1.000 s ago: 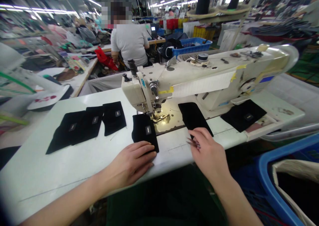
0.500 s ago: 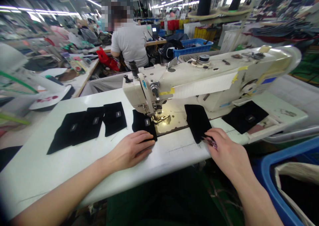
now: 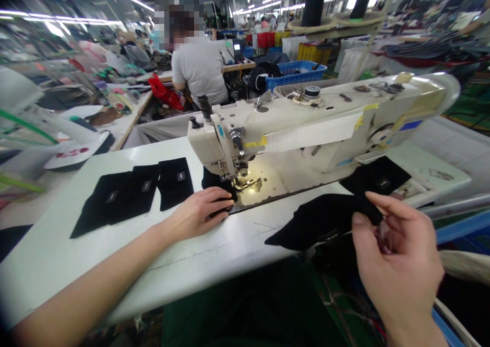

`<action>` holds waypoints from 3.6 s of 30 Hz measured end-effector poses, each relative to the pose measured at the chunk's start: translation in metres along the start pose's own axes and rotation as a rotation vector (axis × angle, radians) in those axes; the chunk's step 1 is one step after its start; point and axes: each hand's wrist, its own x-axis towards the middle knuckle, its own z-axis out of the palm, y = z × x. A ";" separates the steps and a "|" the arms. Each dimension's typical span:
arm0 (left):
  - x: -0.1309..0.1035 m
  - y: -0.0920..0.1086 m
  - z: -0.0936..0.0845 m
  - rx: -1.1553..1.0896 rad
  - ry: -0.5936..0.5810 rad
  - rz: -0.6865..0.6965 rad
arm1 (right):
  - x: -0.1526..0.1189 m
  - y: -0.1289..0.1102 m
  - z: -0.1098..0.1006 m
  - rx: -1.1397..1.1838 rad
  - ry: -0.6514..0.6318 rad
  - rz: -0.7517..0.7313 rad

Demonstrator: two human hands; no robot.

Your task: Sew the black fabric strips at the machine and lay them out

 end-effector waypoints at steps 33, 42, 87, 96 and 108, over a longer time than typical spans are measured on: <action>0.012 -0.031 0.002 0.039 0.065 -0.078 | -0.017 -0.014 -0.003 0.150 -0.477 -0.103; -0.018 -0.044 -0.003 0.072 0.084 -0.237 | -0.028 -0.060 0.048 0.392 -0.808 0.218; 0.033 -0.029 -0.016 -0.814 0.047 -0.909 | -0.092 -0.034 0.061 0.451 -1.070 0.364; 0.038 -0.038 -0.013 -0.811 0.056 -0.883 | -0.086 -0.040 0.058 0.426 -1.046 0.368; 0.037 -0.024 0.017 -0.267 0.138 -0.511 | -0.105 -0.025 0.056 0.449 -1.018 -0.028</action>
